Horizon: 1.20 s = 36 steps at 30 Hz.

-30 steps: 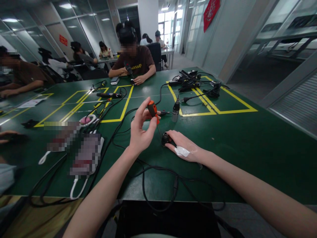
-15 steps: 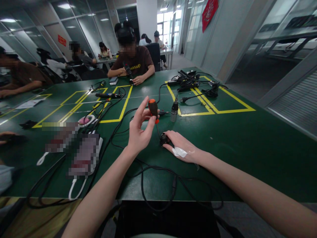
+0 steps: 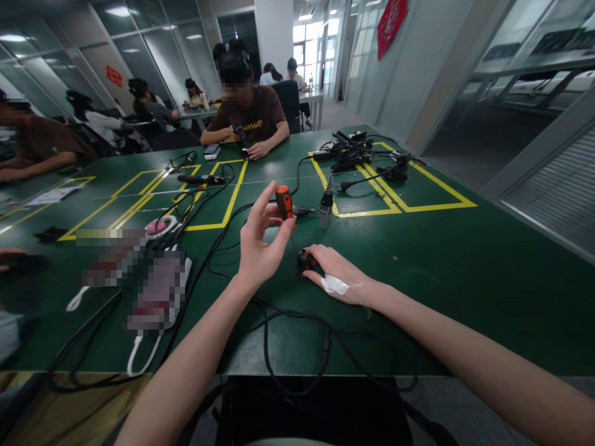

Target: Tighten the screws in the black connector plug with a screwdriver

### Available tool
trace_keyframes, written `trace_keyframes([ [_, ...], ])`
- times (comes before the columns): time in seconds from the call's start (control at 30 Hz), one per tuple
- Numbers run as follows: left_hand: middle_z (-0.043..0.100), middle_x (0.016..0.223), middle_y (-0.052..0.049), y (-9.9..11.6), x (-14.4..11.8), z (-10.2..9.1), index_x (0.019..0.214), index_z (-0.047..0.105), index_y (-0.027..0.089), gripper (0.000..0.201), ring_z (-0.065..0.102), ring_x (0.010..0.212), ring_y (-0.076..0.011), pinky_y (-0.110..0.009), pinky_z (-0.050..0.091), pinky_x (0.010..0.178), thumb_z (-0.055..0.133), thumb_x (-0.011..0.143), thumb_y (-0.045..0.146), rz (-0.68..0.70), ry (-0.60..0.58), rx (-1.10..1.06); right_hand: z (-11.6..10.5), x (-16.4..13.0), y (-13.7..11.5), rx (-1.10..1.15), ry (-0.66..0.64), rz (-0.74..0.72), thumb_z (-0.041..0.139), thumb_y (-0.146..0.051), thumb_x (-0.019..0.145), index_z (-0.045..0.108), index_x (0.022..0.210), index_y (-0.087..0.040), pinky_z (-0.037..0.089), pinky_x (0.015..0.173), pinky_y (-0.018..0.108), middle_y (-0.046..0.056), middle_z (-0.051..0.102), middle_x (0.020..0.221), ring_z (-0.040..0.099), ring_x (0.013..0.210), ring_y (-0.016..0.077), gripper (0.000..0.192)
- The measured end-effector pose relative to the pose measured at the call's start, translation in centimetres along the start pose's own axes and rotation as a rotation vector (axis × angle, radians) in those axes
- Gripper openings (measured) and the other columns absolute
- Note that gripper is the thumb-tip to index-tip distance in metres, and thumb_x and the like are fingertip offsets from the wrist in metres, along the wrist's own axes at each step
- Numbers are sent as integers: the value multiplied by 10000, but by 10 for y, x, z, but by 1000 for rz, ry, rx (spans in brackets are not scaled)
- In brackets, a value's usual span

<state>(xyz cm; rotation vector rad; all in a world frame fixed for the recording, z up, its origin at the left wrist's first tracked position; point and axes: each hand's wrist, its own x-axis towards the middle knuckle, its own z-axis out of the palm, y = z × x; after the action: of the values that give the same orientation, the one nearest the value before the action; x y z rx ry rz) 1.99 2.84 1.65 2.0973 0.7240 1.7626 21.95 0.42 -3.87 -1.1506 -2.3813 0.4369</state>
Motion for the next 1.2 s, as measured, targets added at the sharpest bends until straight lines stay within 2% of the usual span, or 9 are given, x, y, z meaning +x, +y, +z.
trace_keyframes([
  [0.07,777,1202,-75,2,-2,0,1635,364,326,619,770,951,-162,-290,646,837,616,1069,333,-21,-21,-45,-3,0,0,25,-10,-1,680,-222,994,595,1258,-189,556,925,469,124,719,1129,685,1028,296,279],
  [0.2,782,1209,-82,2,-2,1,1597,411,317,538,782,941,-166,-304,647,846,573,1088,376,-32,-40,-78,-7,-2,3,70,-19,-21,659,-223,1001,580,1279,-181,558,942,481,130,714,1142,681,1035,295,292],
  [0.37,697,1371,-94,-1,1,2,1532,497,316,619,724,1075,-179,-226,605,777,762,977,386,37,23,3,-4,-2,7,68,4,-50,659,-251,1009,580,1297,-195,561,948,485,128,708,1162,678,1061,305,304],
  [0.47,727,1266,-68,0,2,1,1529,501,305,612,715,981,-143,-212,596,774,763,976,309,43,23,-10,-1,-2,8,53,7,-68,650,-246,1015,590,1269,-203,561,946,479,128,709,1172,677,1062,303,264],
  [0.57,758,1130,-42,2,0,1,1580,432,303,618,742,926,-141,-251,624,813,685,1018,264,42,-7,-44,-1,-1,9,39,10,-76,646,-236,1016,593,1245,-204,559,937,477,128,712,1162,677,1042,302,238],
  [0.67,774,1099,-50,3,-2,1,1620,367,302,620,770,922,-163,-301,644,838,612,1051,268,44,-45,-56,0,-1,8,38,13,-74,649,-227,1014,591,1235,-204,557,921,469,127,714,1150,676,1034,303,229],
  [0.8,777,1056,-39,4,-3,3,1611,380,294,625,766,916,-163,-308,636,856,637,1042,261,50,-63,-39,-1,-1,8,49,20,-72,663,-221,1007,588,1237,-203,550,933,463,126,713,1152,677,1057,305,243],
  [1.03,705,1331,-78,0,0,3,1563,449,312,625,716,1005,-142,-206,586,755,725,1003,286,77,25,24,0,0,7,52,7,-62,660,-219,1007,599,1240,-189,551,925,464,134,715,1148,677,1046,305,243],
  [1.2,747,1187,-58,-1,0,1,1611,380,315,644,738,979,-157,-255,625,819,669,1036,292,41,1,8,-2,0,6,52,7,-64,670,-219,1001,602,1231,-197,553,918,456,124,715,1130,677,1036,300,241],
])
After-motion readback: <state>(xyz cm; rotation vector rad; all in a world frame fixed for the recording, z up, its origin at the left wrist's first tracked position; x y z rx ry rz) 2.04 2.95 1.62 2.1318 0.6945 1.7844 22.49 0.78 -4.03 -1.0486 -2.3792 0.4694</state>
